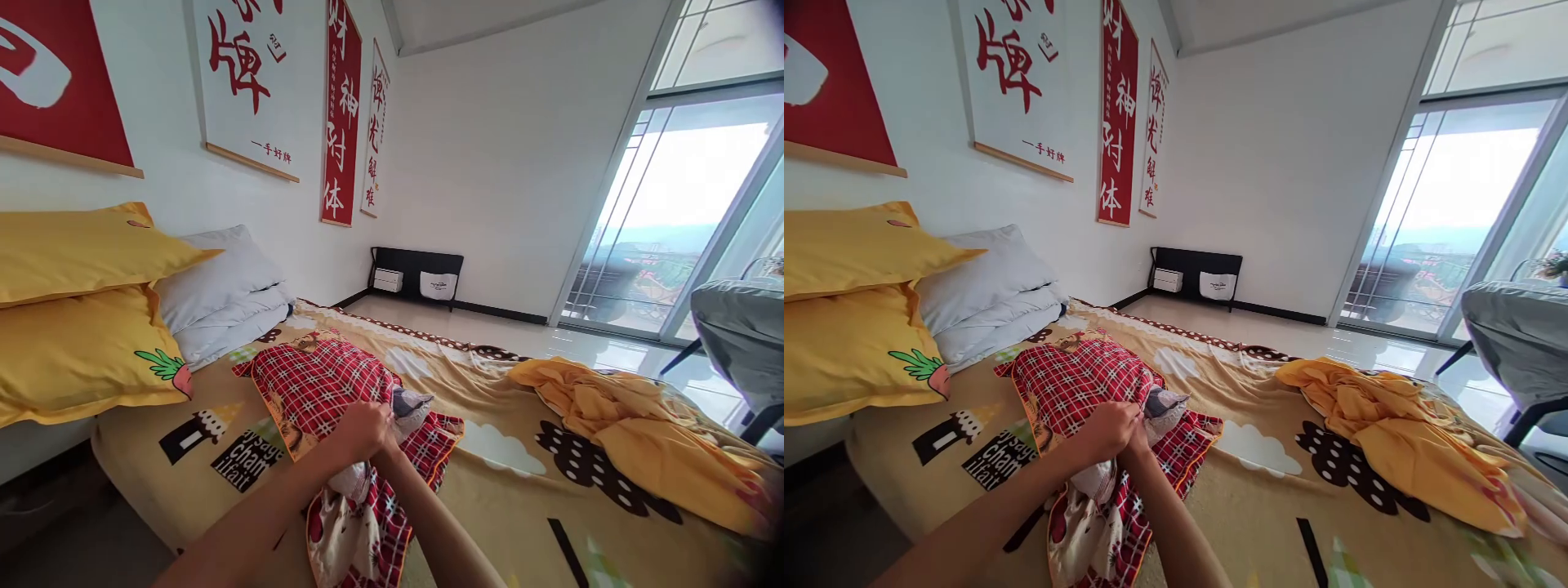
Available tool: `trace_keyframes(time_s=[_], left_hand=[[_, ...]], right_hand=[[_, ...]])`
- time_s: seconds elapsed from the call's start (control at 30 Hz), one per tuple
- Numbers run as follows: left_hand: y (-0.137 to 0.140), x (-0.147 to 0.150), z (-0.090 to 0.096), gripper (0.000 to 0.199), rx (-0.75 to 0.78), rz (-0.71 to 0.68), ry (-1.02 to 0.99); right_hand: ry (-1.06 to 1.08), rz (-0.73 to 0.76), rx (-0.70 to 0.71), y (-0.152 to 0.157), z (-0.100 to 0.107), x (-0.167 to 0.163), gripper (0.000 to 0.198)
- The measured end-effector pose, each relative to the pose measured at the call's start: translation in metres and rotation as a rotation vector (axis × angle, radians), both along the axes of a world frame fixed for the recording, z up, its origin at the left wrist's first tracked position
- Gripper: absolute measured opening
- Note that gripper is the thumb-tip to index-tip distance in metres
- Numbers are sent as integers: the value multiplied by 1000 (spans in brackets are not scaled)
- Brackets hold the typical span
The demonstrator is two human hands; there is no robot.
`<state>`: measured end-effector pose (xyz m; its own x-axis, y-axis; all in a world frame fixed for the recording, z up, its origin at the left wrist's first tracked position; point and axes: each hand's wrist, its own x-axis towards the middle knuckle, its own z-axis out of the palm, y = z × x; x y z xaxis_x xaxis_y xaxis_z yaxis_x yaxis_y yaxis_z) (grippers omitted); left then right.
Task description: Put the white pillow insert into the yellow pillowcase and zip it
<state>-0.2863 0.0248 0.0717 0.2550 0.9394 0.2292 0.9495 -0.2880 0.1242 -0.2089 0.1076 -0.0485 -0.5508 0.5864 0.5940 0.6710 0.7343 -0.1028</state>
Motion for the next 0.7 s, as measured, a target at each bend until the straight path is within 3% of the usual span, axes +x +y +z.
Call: trace_keyframes(time_s=[0.13,0.3,0.37,0.47,0.57,0.7], left_hand=[[10,-25,6,30,-6,91,1],[11,-40,7,30,-34,140,18],[10,-43,7,33,-48,144,22],[7,-44,10,36,-49,152,28],[3,-37,13,33,-27,144,32],[2,-26,17,35,24,117,24]], right_hand=[[-106,137,-16,-15,15,27,56],[-223,184,-84,-39,13,81,91],[-240,147,-69,-45,11,92,93],[-183,-36,-55,-49,10,92,93],[-98,-209,-173,-47,12,79,98],[-31,-170,-330,-42,25,50,86]])
